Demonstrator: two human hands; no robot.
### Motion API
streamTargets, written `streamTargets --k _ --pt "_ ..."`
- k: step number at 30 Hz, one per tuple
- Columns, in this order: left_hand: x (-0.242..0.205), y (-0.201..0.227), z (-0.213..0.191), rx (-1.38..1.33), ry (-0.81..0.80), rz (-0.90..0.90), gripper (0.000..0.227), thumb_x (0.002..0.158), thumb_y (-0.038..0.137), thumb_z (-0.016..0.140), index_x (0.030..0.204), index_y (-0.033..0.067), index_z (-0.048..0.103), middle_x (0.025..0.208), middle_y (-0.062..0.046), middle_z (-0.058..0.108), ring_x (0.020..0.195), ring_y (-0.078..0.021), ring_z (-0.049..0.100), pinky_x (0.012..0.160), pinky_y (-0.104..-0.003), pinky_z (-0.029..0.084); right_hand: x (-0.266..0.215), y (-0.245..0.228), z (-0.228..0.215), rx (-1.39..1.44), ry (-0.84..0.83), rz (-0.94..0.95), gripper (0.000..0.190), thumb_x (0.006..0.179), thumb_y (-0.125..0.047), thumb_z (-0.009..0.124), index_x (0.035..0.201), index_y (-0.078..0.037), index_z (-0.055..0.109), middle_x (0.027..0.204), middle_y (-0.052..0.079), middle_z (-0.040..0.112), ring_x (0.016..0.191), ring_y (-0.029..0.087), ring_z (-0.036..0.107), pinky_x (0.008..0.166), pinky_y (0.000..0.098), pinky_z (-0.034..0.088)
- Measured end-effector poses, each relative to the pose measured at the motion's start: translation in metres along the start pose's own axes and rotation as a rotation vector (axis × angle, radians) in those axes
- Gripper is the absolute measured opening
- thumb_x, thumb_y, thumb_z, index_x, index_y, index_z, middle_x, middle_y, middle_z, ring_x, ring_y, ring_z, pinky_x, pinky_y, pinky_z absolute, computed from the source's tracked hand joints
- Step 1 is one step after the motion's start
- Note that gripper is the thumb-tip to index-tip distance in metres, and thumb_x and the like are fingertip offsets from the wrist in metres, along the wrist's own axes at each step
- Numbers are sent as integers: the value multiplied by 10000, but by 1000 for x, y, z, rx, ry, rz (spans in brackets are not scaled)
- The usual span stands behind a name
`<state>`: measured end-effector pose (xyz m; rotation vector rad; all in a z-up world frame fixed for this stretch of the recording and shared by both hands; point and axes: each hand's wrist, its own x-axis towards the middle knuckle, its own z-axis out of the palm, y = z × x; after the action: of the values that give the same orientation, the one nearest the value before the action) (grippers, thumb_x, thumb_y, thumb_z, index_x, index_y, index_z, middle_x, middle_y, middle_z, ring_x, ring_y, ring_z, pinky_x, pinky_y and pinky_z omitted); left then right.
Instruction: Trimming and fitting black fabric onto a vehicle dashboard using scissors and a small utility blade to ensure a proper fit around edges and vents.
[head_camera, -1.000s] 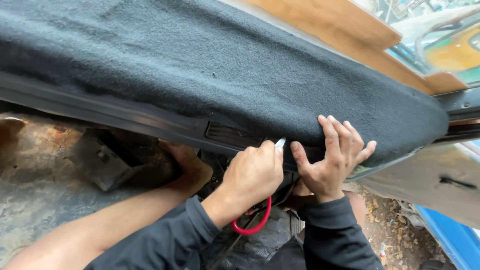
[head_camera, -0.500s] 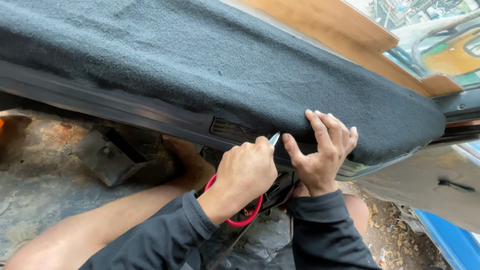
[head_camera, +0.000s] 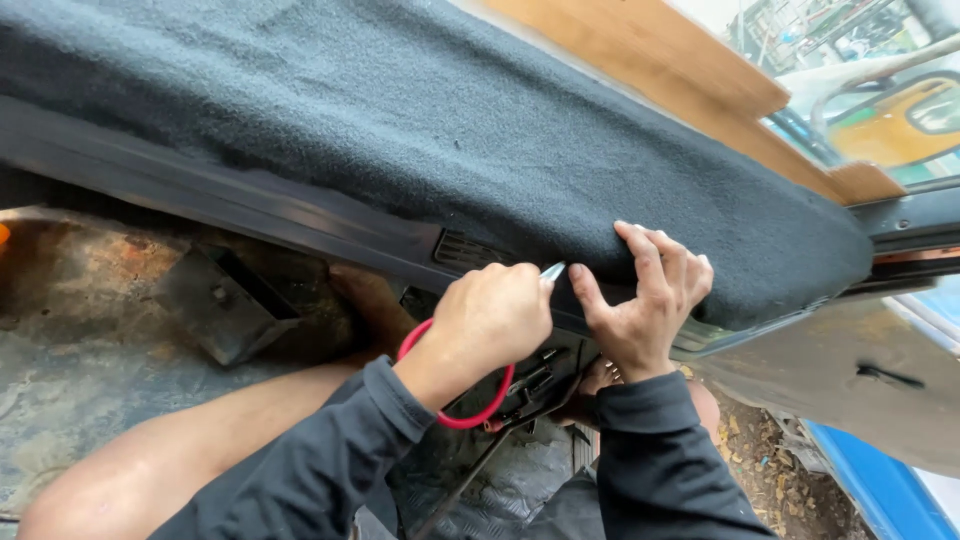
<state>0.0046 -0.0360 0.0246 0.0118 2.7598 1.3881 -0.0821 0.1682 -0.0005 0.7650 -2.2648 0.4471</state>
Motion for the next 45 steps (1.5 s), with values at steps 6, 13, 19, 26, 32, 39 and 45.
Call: streamTargets --k 6,13,19,26,32,39,45 --pt "-6 -6 -6 56 16 -20 506 1043 306 367 1062 -58 717 818 -277 752 788 -509 765 702 -599 620 7 -11 -6 6 -38 24 620 794 -462 888 1339 -207 738 1238 25 607 1211 300 550 1163 530 240" --pt "-8 2 -7 -28 40 -41 537 1062 311 347 1067 -82 714 800 -287 744 755 -516 760 663 -590 615 4 -4 4 16 -9 -5 642 790 -510 905 1323 -185 757 1226 39 599 1229 323 530 1173 565 250" --pt "0 0 0 -161 32 -97 543 1057 326 354 1062 -82 712 827 -309 741 808 -549 745 694 -618 612 5 -10 11 -31 68 -40 594 784 -510 889 1260 -173 777 1170 45 603 1150 312 554 1120 527 332" --pt "3 -5 -6 -190 39 -84 566 1025 359 365 993 -64 741 813 -316 747 847 -575 733 717 -663 583 33 -6 -13 -11 -40 -228 562 797 -414 906 1250 -104 788 1102 96 644 1021 344 643 940 465 513" --pt "-2 -7 -16 1 22 -121 560 1011 356 375 1011 -60 751 834 -323 747 869 -558 742 751 -634 586 58 -15 -20 -84 -227 -423 504 789 -395 869 1227 -154 804 1065 52 722 999 280 724 869 397 594" --pt "-3 -1 -13 -140 60 -154 520 1008 317 400 1008 -66 752 826 -328 741 853 -569 736 726 -639 594 57 -10 -6 -124 -192 -471 504 749 -374 812 1190 -129 806 923 43 672 845 252 678 715 368 594" --pt "7 -5 16 -117 156 -121 527 1052 361 378 1009 -51 703 827 -350 720 821 -585 729 705 -645 600 64 -13 -2 -171 -150 -566 476 732 -358 796 1132 -99 808 873 58 666 780 250 671 662 351 590"
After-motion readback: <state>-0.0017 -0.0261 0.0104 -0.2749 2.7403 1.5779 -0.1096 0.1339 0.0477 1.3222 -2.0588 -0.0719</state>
